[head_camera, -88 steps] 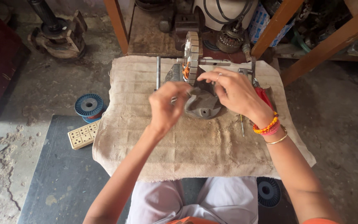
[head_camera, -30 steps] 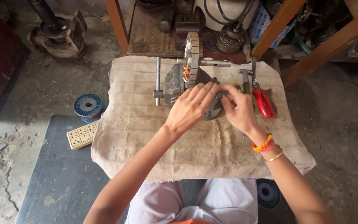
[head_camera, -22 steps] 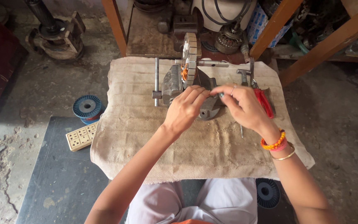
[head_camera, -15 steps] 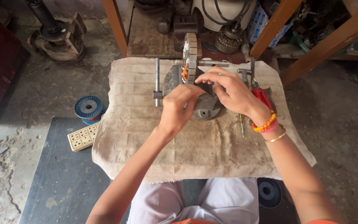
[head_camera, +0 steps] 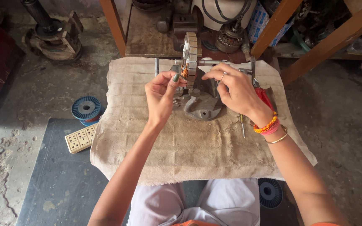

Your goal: The person works on an electric motor armature clamped in a bench vise, pressing and arranging copper wire windings around the armature slots by hand. At the start they use red-handled pliers on the windings, then continue seating and adjusting the wire turns with both hands.

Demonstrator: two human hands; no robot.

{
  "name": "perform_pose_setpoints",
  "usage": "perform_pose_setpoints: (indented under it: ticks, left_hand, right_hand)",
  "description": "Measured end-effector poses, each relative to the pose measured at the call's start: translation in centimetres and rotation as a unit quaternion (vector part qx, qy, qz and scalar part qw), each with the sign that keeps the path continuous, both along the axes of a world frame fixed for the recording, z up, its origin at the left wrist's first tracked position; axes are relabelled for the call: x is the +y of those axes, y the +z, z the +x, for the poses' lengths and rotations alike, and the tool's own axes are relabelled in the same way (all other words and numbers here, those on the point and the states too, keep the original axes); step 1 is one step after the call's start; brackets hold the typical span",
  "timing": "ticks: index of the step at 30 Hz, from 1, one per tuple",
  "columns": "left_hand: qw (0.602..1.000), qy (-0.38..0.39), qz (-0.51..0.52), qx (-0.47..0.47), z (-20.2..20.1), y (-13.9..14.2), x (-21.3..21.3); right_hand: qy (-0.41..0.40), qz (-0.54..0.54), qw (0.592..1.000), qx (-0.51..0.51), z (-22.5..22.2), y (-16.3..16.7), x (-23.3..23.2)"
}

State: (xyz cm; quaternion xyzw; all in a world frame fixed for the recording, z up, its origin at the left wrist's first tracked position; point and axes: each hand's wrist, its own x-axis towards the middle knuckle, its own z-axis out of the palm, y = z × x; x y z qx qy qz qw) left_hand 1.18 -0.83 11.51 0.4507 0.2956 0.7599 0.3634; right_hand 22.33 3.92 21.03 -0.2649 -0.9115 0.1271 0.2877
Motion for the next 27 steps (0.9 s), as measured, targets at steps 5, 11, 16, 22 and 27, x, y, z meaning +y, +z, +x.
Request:
perform_pose_setpoints:
  ticks: [5,11,16,22,27]
  left_hand:
    - [0.997,-0.025,-0.013,0.075,1.8,0.6,-1.2]
    - [0.990,-0.007,-0.020,0.137,2.3,0.8,-2.0]
    - [0.999,-0.034,-0.019,0.022,0.3,0.1,-0.4]
    - [0.997,-0.025,-0.055,-0.051,-1.1,-0.9,0.9]
    - [0.991,-0.017,-0.075,-0.114,-1.4,-1.2,1.8]
  right_hand:
    - [0.082,0.028,0.993,0.085,-0.8,-0.6,-0.7]
    - [0.108,0.000,0.992,0.069,-0.7,-0.8,-0.5]
    - [0.019,0.024,0.999,0.018,-0.4,-0.8,0.4]
    - [0.022,0.119,0.992,0.035,-0.8,-1.5,1.2]
    - [0.006,-0.038,0.995,0.091,-0.8,-2.7,1.1]
